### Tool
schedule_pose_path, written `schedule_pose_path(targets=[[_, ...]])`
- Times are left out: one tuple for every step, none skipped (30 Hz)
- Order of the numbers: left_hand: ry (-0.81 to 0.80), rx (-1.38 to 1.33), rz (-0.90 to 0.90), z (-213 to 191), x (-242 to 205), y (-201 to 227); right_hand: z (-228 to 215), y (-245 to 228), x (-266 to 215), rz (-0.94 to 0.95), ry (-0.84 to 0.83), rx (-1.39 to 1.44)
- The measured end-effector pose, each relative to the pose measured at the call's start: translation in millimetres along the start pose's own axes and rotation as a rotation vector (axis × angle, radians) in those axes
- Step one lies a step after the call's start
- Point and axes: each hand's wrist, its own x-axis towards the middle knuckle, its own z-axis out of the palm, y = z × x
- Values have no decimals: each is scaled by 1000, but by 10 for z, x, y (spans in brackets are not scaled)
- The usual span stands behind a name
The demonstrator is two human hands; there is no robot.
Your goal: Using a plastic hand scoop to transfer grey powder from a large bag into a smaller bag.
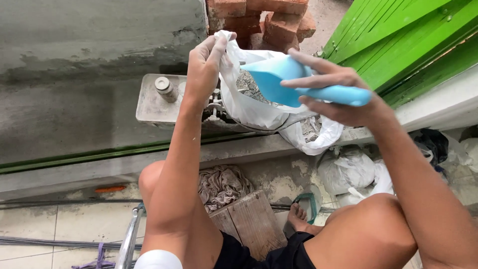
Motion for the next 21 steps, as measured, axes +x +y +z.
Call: schedule_pose_path(targets=[[0,0,2,-8,-4,0,72,73,11,-1,1,-1],[-12,28,5,-14,-11,-5,154,148,14,42,-55,-128],[-25,56,8,-20,-16,-13,237,226,16,86,-111,-254],[-27,57,6,-23,-24,-14,299,292,36,88,-109,-251],[-51,59,19,-28,-30,-17,364,359,57,57,-116,-264],[-72,60,31,-37,-43,-25,434,428,80,26,-126,-274],[-72,61,27,-41,-47,-19,493,488,100,28,-127,-270],[-78,56,16,-48,-50,-11,551,549,125,48,-164,-287],[-84,50,6,-57,-51,-2,611,610,151,67,-202,-305],[-83,52,3,-64,-48,1,585,610,175,67,-202,-302],[-57,17,-9,-72,-44,4,560,613,200,174,-237,-238],[-32,-18,-20,-77,-34,5,529,619,225,280,-271,-175],[-32,-16,-22,-83,-20,0,438,561,223,280,-272,-173],[-1,-15,-31,-94,-9,-4,344,502,227,264,-192,-40],[30,-14,-39,-106,4,-8,250,445,234,247,-111,92],[33,-16,-45,-119,19,-23,216,416,218,249,-116,97],[29,-17,-29,-128,32,-39,183,388,198,205,-55,41],[21,-17,-10,-126,46,-56,148,359,163,160,10,-16],[21,-17,-13,-118,38,-53,169,351,166,163,9,-14],[21,-14,-5,-104,39,-46,184,341,165,159,42,-15],[22,-11,3,-89,42,-37,197,331,165,155,74,-16]])
